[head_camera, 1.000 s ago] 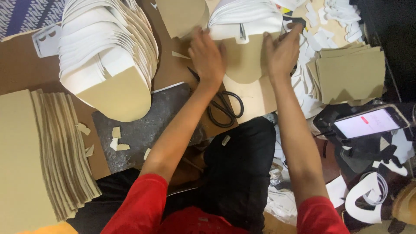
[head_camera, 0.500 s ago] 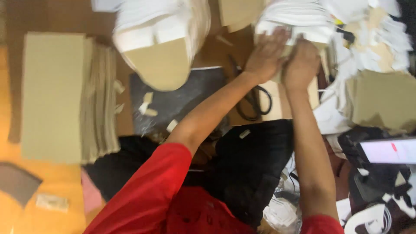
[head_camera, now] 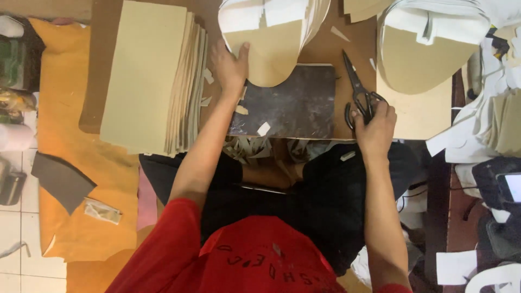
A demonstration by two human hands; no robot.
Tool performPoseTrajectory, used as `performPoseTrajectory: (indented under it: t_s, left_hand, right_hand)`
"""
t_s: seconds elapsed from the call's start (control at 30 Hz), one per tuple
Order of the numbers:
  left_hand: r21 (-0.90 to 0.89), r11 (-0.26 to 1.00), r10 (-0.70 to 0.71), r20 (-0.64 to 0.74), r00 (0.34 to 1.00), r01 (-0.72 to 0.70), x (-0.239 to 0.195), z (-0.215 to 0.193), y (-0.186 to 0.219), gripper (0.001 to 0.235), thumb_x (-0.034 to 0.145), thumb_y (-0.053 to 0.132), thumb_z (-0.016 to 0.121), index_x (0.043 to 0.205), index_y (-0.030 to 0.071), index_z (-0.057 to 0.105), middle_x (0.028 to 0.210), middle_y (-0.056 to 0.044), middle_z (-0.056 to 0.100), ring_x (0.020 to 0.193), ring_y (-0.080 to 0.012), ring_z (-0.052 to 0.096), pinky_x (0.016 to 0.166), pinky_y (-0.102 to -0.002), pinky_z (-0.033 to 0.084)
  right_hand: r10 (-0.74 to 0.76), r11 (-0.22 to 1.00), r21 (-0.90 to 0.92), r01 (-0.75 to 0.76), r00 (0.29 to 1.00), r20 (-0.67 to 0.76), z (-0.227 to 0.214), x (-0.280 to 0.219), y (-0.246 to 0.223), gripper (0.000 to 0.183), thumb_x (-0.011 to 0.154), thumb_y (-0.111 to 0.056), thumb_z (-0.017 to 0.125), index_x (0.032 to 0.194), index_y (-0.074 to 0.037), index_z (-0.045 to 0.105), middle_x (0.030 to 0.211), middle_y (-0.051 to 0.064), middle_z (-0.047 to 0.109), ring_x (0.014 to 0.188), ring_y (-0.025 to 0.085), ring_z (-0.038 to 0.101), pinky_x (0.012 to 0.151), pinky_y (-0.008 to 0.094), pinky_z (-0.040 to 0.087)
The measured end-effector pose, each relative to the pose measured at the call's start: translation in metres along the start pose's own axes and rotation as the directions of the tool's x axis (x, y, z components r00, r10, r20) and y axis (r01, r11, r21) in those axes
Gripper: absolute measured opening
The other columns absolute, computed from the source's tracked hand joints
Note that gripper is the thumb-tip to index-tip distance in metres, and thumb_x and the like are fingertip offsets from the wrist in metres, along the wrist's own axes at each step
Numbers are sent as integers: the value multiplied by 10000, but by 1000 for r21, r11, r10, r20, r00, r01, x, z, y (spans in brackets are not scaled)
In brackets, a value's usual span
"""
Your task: The person uses large scissors to cut a white paper template from a piece of beige cardboard. They repeatedly trim the edges of the cardboard to match the template's shape and then place the finished piece onto a stack of similar cutouts.
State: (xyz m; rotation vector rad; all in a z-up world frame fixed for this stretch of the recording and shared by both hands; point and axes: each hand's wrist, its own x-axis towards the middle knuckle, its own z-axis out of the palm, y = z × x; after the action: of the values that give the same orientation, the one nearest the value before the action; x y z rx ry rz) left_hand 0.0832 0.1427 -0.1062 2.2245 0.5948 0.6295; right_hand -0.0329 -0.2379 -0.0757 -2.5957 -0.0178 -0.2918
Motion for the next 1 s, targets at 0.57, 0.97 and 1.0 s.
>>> performPoseTrajectory:
  t_s: [0.57,0.97,1.0]
  left_hand:
    - [-508,-213,-54,859,509,835,-36,-136,89,87,855,57,646,935,35,619,811,-134,727,639,-217,761,554,-292,649]
    - [-710,602,123,535,836,366,-250,-112,81,410,926,173,826,1305,172,669,1323,-33,681,1239,-132,640,1156,-352,470]
    - [-711,601,126,536,835,365,-236,-121,55,410,926,173,826,1305,172,669,1323,-33,681,1239,-132,640,1156,-352,470]
  right_hand:
    - [265,893,368,-261,963,40,5,-19,2,327,1112,-245,695,1208,52,598,967,241,626,980,435,642,839,482,465]
    - [161,558,825,-95,987,5,-23,-45,-177,523,850,-48,915,1214,-34,539,1080,144,685,1045,282,717,895,492,644]
    - [163,558,825,-93,987,2,-39,-39,-181,523,850,-48,915,1214,-34,539,1080,144,685,1045,282,717,895,492,644]
